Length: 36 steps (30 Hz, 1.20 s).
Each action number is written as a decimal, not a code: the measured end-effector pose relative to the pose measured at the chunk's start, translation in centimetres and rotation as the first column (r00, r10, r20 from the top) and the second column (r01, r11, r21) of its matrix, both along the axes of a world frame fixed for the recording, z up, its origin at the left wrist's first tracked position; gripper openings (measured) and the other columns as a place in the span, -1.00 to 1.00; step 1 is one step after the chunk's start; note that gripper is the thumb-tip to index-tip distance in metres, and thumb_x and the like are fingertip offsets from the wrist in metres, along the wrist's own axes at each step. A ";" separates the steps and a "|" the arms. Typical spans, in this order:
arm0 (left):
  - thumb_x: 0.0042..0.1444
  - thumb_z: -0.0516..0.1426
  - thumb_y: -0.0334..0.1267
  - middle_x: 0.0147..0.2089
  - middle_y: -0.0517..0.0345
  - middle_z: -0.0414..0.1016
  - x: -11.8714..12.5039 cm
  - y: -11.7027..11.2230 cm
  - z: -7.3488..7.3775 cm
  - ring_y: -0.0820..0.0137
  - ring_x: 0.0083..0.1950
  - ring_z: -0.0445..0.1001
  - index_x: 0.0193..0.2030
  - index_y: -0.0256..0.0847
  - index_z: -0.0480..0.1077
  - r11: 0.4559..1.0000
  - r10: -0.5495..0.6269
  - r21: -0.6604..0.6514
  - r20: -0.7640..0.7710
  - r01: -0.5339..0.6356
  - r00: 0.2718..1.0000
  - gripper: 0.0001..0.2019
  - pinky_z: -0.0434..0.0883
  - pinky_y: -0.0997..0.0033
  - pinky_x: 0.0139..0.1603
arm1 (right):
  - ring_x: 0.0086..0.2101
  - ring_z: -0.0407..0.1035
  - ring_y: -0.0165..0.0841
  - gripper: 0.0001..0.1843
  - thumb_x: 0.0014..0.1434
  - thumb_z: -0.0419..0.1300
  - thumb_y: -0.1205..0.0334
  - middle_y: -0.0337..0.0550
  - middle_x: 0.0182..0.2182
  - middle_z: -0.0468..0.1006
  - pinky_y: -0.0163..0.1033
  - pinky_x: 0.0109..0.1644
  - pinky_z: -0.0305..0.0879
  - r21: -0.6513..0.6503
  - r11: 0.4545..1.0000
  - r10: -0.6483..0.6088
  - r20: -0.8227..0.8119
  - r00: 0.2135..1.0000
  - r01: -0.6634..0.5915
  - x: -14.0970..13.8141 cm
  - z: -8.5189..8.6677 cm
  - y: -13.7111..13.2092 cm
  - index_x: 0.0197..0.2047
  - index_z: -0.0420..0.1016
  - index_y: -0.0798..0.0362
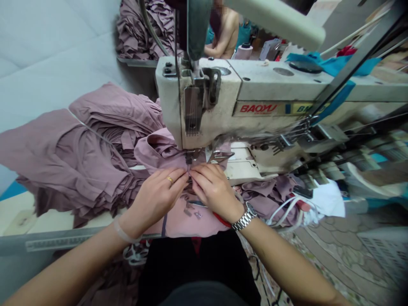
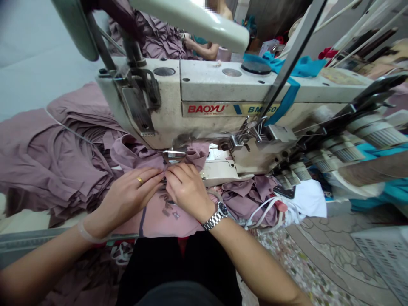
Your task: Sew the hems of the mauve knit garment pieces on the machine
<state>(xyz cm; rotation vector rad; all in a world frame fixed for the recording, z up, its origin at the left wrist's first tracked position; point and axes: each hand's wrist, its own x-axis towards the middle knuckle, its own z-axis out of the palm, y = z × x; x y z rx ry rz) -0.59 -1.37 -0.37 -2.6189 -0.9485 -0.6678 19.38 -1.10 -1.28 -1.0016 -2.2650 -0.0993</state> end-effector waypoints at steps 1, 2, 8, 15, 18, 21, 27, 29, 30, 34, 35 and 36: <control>0.24 0.10 -0.43 0.03 -0.05 0.51 0.1 0.1 0.1 0.18 -0.01 0.48 0.00 -0.37 0.43 1.000 0.001 0.006 0.002 -0.001 1.000 -0.78 0.47 0.16 -0.03 | -0.11 0.34 -0.20 -0.74 0.31 0.04 0.36 0.01 -0.12 0.56 -0.06 -0.03 0.32 -0.006 1.000 -0.011 0.007 1.000 0.011 -0.1 0.0 0.1 -0.04 0.50 0.21; 0.25 0.10 -0.40 0.03 -0.06 0.51 0.2 0.3 0.1 0.18 -0.01 0.49 0.00 -0.38 0.43 1.000 0.001 0.010 0.004 -0.001 1.000 -0.78 0.48 0.15 -0.03 | -0.11 0.34 -0.20 -0.74 0.31 0.05 0.36 0.02 -0.11 0.56 -0.06 -0.03 0.32 -0.013 1.000 -0.022 0.014 1.000 0.022 -0.1 0.1 0.2 -0.03 0.50 0.22; 0.29 0.09 -0.25 0.02 -0.14 0.50 0.6 0.9 -0.1 0.18 0.00 0.49 0.03 -0.45 0.41 1.000 0.022 0.001 0.055 -0.022 0.998 -0.70 0.50 0.17 0.01 | -0.07 0.38 -0.20 -0.71 0.31 0.06 0.36 0.00 -0.06 0.55 -0.06 -0.02 0.34 -0.089 0.995 -0.034 0.024 0.999 0.036 0.0 0.1 1.1 0.02 0.49 0.20; 0.29 0.09 -0.19 0.08 -0.14 0.46 0.4 1.0 -0.6 0.15 0.07 0.45 0.08 -0.40 0.40 0.997 0.069 -0.043 0.059 -0.067 0.996 -0.66 0.48 0.13 0.08 | -0.02 0.38 -0.23 -0.71 0.34 0.04 0.32 -0.01 -0.04 0.54 -0.04 0.07 0.33 -0.180 0.984 -0.011 -0.021 1.000 0.008 0.6 -0.4 1.6 0.05 0.47 0.15; 0.29 0.09 -0.19 0.08 -0.15 0.46 0.4 1.0 -0.6 0.13 0.07 0.45 0.09 -0.40 0.40 0.997 0.073 -0.043 0.050 -0.071 0.996 -0.65 0.48 0.10 0.07 | -0.09 0.41 -0.24 -0.73 0.35 0.03 0.29 0.01 -0.09 0.56 -0.07 0.04 0.33 -0.180 0.983 -0.051 -0.033 0.998 0.044 0.4 -0.2 1.8 0.00 0.50 0.14; 0.29 0.09 -0.19 0.09 -0.16 0.45 0.4 0.9 -0.6 0.12 0.08 0.44 0.10 -0.42 0.39 0.996 0.080 -0.051 0.045 -0.077 0.996 -0.64 0.47 0.09 0.08 | -0.20 0.42 -0.26 -0.74 0.33 0.03 0.32 0.02 -0.19 0.57 -0.12 -0.08 0.34 -0.127 0.987 -0.095 0.036 0.995 0.099 -0.1 0.1 2.2 -0.08 0.53 0.17; 0.30 0.07 -0.17 0.09 -0.18 0.46 0.7 0.9 -0.5 0.10 0.09 0.44 0.09 -0.43 0.40 0.994 0.091 -0.059 0.037 -0.089 0.995 -0.63 0.45 0.08 0.10 | -0.27 0.41 -0.30 -0.76 0.32 0.05 0.32 -0.02 -0.22 0.58 -0.18 -0.15 0.31 -0.058 0.993 -0.108 -0.006 0.994 0.107 -0.1 -0.1 2.5 -0.11 0.53 0.17; 0.30 0.07 -0.17 0.10 -0.19 0.45 0.9 0.9 -0.5 0.10 0.10 0.43 0.09 -0.44 0.40 0.994 0.096 -0.062 0.031 -0.094 0.995 -0.62 0.45 0.08 0.11 | -0.25 0.42 -0.30 -0.75 0.34 0.04 0.31 -0.02 -0.19 0.59 -0.16 -0.12 0.31 -0.059 0.994 -0.095 0.011 0.995 0.095 0.1 -0.2 2.3 -0.10 0.54 0.16; 0.30 0.07 -0.17 0.10 -0.19 0.45 0.9 0.9 -0.5 0.10 0.11 0.43 0.10 -0.44 0.40 0.993 0.101 -0.061 0.029 -0.100 0.994 -0.62 0.45 0.08 0.11 | -0.22 0.42 -0.29 -0.74 0.34 0.03 0.32 -0.02 -0.16 0.58 -0.15 -0.11 0.31 -0.063 0.995 -0.081 0.030 0.996 0.083 0.3 -0.1 2.2 -0.08 0.53 0.15; 0.30 0.07 -0.18 0.11 -0.21 0.45 0.9 0.6 -0.7 0.12 0.11 0.44 0.11 -0.47 0.38 0.992 0.113 -0.061 0.039 -0.110 0.993 -0.62 0.45 0.09 0.11 | -0.08 0.40 -0.22 -0.69 0.31 0.04 0.37 0.02 -0.04 0.54 -0.08 -0.04 0.34 -0.110 0.994 -0.018 0.090 0.996 0.028 0.8 0.2 1.4 0.07 0.46 0.16; 0.30 0.06 -0.19 0.12 -0.21 0.45 1.0 0.6 -0.8 0.12 0.11 0.44 0.11 -0.46 0.38 0.992 0.111 -0.065 0.044 -0.108 0.993 -0.62 0.44 0.09 0.12 | -0.06 0.39 -0.21 -0.67 0.31 0.03 0.38 0.03 -0.01 0.52 -0.06 -0.03 0.35 -0.113 0.993 -0.014 0.100 0.995 0.025 0.9 0.2 1.3 0.09 0.45 0.17; 0.30 0.06 -0.19 0.12 -0.21 0.45 1.0 0.5 -0.8 0.12 0.12 0.44 0.10 -0.46 0.38 0.992 0.109 -0.068 0.048 -0.106 0.993 -0.63 0.44 0.09 0.13 | -0.05 0.38 -0.19 -0.66 0.30 0.03 0.39 0.04 0.00 0.52 -0.04 -0.03 0.36 -0.105 0.994 -0.016 0.113 0.993 0.028 0.8 0.2 1.1 0.10 0.44 0.17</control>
